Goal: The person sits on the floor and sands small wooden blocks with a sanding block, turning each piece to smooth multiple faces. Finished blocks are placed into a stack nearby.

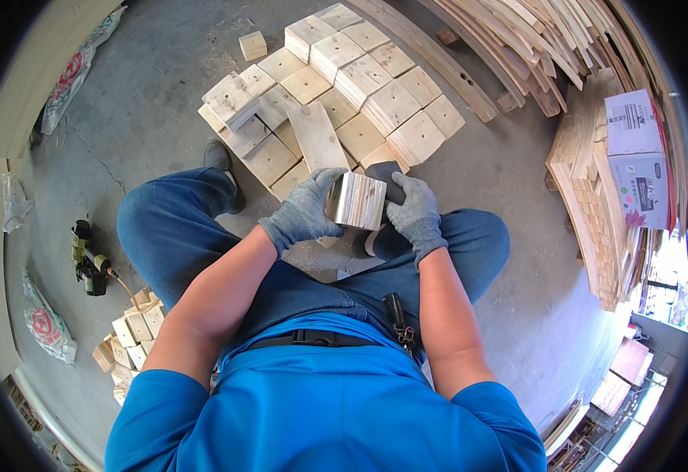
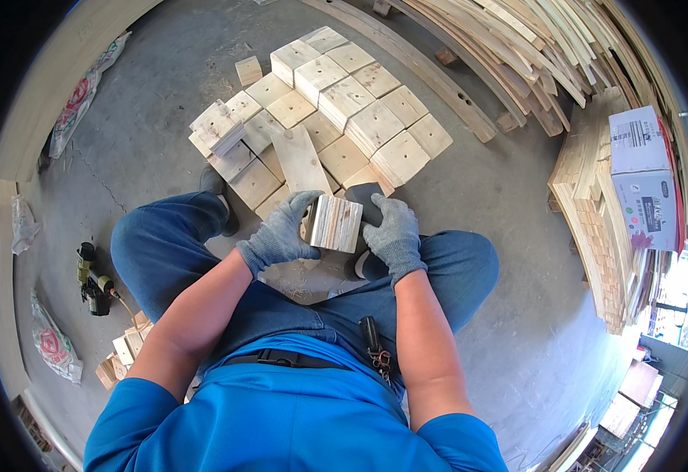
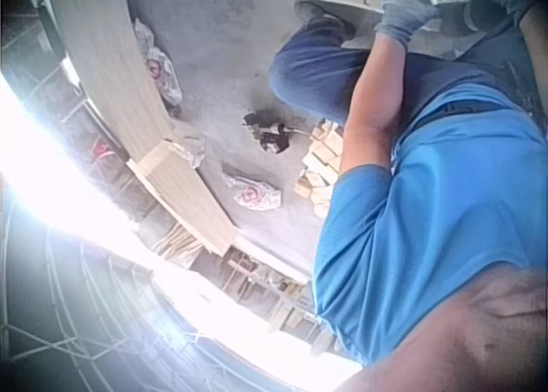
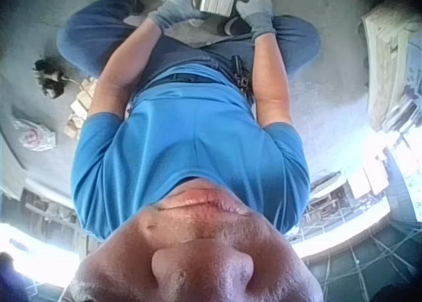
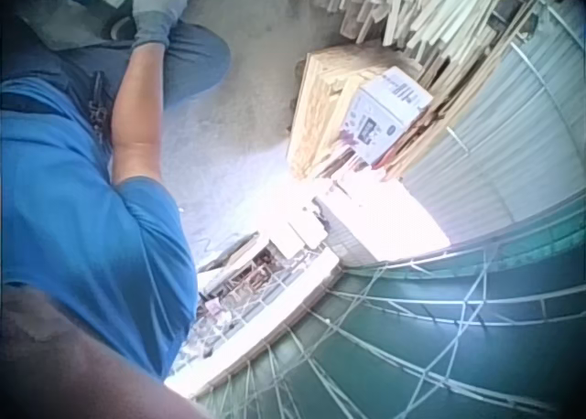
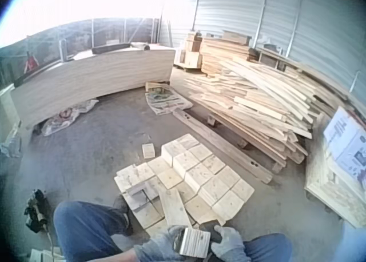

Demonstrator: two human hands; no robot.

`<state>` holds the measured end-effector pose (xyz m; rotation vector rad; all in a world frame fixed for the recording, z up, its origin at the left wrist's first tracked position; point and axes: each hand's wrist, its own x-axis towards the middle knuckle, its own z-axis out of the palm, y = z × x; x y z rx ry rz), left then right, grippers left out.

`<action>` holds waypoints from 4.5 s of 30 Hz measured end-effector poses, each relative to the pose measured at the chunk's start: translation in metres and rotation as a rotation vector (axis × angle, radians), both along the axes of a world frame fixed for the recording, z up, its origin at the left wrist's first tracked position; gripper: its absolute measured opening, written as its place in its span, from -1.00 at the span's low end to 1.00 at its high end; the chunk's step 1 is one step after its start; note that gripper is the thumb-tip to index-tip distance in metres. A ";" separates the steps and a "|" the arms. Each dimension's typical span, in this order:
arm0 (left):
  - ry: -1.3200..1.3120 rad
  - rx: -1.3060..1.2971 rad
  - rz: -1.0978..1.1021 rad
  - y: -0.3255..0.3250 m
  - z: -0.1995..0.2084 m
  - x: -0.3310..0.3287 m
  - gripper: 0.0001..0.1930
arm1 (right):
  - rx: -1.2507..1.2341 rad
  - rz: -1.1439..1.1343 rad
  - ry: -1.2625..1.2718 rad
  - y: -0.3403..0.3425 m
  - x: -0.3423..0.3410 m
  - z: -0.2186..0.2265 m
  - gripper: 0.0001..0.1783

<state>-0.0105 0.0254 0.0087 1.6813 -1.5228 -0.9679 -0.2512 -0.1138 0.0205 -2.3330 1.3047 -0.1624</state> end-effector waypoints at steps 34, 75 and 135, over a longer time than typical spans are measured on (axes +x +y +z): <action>-0.343 -0.274 0.005 -0.006 0.023 0.015 0.01 | 0.009 -0.031 -0.060 0.001 0.002 0.007 -0.21; 0.258 0.144 0.399 -0.002 0.029 0.011 0.15 | 0.030 -0.015 -0.104 0.005 0.003 0.012 -0.21; -0.715 0.141 0.363 -0.227 0.021 0.252 0.04 | 0.227 0.026 -0.168 -0.020 0.026 0.045 -0.17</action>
